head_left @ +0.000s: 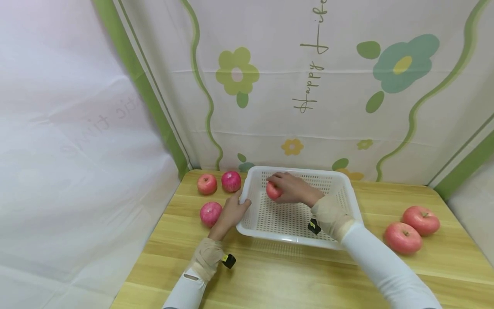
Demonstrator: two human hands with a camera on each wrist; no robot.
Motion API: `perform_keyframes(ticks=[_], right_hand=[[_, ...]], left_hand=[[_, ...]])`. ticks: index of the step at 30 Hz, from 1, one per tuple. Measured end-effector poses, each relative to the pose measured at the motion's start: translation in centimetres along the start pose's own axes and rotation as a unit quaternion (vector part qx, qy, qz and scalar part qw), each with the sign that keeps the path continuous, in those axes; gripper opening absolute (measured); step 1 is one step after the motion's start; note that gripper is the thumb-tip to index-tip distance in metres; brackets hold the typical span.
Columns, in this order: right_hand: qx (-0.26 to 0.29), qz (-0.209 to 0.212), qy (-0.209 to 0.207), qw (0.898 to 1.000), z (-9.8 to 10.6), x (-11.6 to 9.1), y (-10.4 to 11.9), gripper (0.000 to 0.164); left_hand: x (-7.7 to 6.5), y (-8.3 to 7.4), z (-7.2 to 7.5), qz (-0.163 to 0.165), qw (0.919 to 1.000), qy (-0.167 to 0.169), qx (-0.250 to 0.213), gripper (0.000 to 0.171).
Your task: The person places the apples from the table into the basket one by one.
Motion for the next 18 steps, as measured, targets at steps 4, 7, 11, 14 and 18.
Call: perform_keyframes(ticks=[4, 7, 11, 14, 18], right_hand=[[0.003, 0.006, -0.001, 1.0, 0.1, 0.2, 0.3, 0.067], [0.005, 0.004, 0.005, 1.0, 0.0, 0.5, 0.5, 0.067], [0.003, 0.003, 0.012, 1.0, -0.1, 0.9, 0.6, 0.068], [0.001, 0.006, 0.014, 1.0, -0.3, 1.2, 0.9, 0.069], [0.002, 0.009, 0.019, 1.0, -0.6, 1.6, 1.1, 0.07]], left_hand=[[0.0, 0.0, 0.0, -0.002, 1.0, 0.0, 0.0, 0.058], [0.0, 0.0, 0.0, -0.002, 1.0, 0.004, -0.008, 0.058], [-0.1, 0.0, -0.1, -0.002, 0.9999, 0.008, -0.014, 0.058], [-0.1, 0.0, -0.1, -0.003, 0.9999, 0.008, -0.012, 0.058], [0.0, 0.1, -0.1, -0.002, 0.9999, 0.009, -0.014, 0.057]])
Point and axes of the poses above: each hand's wrist, its own x-axis towards the middle knuckle, its own z-axis out of the back of the hand, y = z × x, the point moved 6 cm from there along x, towards the middle knuckle, and after that the axes turned 3 degrees about -x, right-handed, at the moved point
